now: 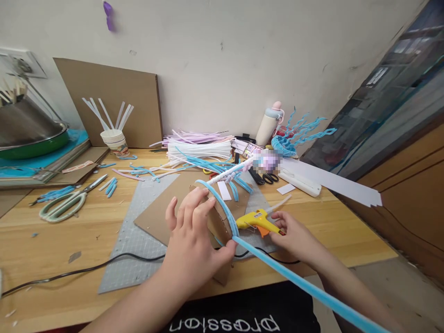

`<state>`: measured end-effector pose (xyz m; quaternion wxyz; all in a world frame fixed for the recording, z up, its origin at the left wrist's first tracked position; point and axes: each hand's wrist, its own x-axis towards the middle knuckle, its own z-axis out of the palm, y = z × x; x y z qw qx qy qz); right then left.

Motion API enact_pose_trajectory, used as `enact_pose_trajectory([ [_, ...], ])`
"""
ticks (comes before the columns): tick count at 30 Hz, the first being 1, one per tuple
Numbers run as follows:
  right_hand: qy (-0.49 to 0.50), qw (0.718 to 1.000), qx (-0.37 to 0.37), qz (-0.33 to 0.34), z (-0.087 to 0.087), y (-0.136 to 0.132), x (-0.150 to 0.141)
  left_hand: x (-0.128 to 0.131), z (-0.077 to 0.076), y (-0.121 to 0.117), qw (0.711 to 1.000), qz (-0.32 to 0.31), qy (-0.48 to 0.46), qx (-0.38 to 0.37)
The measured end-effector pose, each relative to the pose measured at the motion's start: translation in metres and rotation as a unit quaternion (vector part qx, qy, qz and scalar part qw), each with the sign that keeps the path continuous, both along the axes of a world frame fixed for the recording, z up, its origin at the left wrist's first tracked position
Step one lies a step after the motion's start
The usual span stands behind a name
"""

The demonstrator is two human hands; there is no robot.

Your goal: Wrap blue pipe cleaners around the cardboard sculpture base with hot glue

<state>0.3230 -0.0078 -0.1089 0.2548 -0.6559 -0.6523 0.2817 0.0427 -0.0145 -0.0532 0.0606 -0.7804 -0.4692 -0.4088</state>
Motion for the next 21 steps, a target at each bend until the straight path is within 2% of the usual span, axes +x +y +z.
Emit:
enact_pose_trajectory([
  [2, 0.14, 0.987, -0.066, -0.048, 0.015, -0.007, 0.002, -0.001, 0.0, 0.0, 1.0, -0.001, 0.003, 0.002],
  [3, 0.223, 0.968, -0.099, -0.06, 0.023, -0.011, 0.003, -0.001, -0.001, 0.001, 1.0, -0.002, 0.004, 0.001],
  [5, 0.395, 0.903, -0.152, -0.073, 0.037, -0.018, 0.005, -0.001, -0.001, 0.001, 1.0, -0.004, 0.005, -0.001],
  [8, 0.57, 0.806, -0.154, -0.038, 0.053, -0.03, 0.007, -0.002, -0.001, 0.001, 1.0, -0.004, 0.004, -0.004],
  [10, 0.616, 0.777, -0.13, -0.01, 0.061, -0.036, 0.009, -0.002, -0.001, 0.001, 1.0, -0.004, 0.004, -0.006],
  [13, 0.627, 0.774, -0.088, 0.009, 0.073, -0.041, 0.009, -0.002, -0.001, 0.001, 1.0, -0.002, 0.003, -0.006],
  [17, 0.588, 0.809, -0.012, -0.004, 0.089, -0.038, -0.001, -0.003, -0.001, 0.001, 1.0, -0.002, 0.002, -0.011],
  [21, 0.555, 0.832, -0.02, 0.005, 0.094, -0.037, -0.013, -0.003, 0.0, 0.001, 1.0, -0.007, 0.004, -0.013],
])
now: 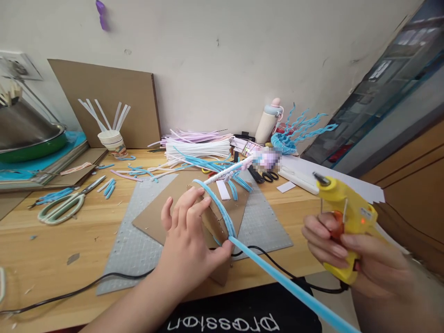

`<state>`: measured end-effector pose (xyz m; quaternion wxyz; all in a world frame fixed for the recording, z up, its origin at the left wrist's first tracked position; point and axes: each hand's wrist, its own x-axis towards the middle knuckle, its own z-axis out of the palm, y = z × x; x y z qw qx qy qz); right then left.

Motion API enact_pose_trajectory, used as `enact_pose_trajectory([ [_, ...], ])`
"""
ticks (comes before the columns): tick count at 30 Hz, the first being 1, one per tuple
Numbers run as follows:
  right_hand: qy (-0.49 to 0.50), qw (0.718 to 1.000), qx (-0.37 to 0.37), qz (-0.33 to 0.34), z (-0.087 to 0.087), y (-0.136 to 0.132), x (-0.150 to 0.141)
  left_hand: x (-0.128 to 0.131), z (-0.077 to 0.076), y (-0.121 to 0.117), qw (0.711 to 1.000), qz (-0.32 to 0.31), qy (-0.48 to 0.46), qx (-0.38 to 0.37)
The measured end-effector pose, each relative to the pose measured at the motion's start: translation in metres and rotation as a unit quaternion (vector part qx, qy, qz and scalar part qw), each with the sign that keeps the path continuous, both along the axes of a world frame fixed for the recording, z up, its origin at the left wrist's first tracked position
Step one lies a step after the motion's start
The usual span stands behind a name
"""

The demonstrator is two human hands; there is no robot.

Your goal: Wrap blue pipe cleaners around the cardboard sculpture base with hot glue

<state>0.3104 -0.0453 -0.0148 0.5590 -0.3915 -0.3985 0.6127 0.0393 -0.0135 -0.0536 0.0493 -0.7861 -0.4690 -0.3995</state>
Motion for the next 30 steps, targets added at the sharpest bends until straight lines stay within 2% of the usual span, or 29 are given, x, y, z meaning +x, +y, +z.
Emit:
enact_pose_trajectory([
  [2, -0.053, 0.999, -0.006, 0.011, -0.004, -0.004, 0.0, 0.0, 0.0, 0.001, 1.0, 0.001, 0.001, 0.0],
  [4, -0.16, 0.987, -0.007, 0.003, -0.009, -0.01, 0.002, 0.001, 0.0, 0.001, 1.0, 0.002, 0.003, 0.003],
  [5, -0.232, 0.973, -0.011, 0.004, -0.011, -0.013, 0.004, 0.001, 0.0, 0.001, 1.0, 0.001, 0.004, 0.005],
  [8, -0.447, 0.895, 0.002, 0.001, -0.008, -0.019, 0.002, 0.004, 0.0, 0.001, 1.0, -0.001, 0.007, 0.006],
  [10, -0.528, 0.847, 0.061, -0.031, 0.001, -0.021, -0.005, 0.006, 0.001, 0.0, 1.0, -0.004, 0.01, 0.009],
  [12, -0.556, 0.818, 0.139, -0.042, 0.012, -0.021, -0.014, 0.007, 0.001, 0.0, 1.0, -0.006, 0.014, 0.012],
  [14, -0.564, 0.805, 0.187, -0.005, 0.02, -0.02, -0.023, 0.008, 0.002, -0.001, 1.0, -0.007, 0.015, 0.016],
  [16, -0.567, 0.799, 0.195, 0.039, 0.024, -0.02, -0.028, 0.008, 0.002, -0.001, 1.0, -0.008, 0.014, 0.018],
  [20, -0.586, 0.785, 0.186, 0.073, 0.023, -0.022, -0.029, 0.007, 0.002, -0.001, 1.0, -0.011, 0.014, 0.016],
  [24, -0.609, 0.763, 0.202, 0.077, 0.024, -0.024, -0.029, 0.008, 0.003, -0.002, 1.0, -0.012, 0.012, 0.012],
  [30, -0.615, 0.749, 0.236, 0.064, 0.023, -0.023, -0.03, 0.008, 0.003, -0.002, 1.0, -0.013, 0.011, 0.007],
])
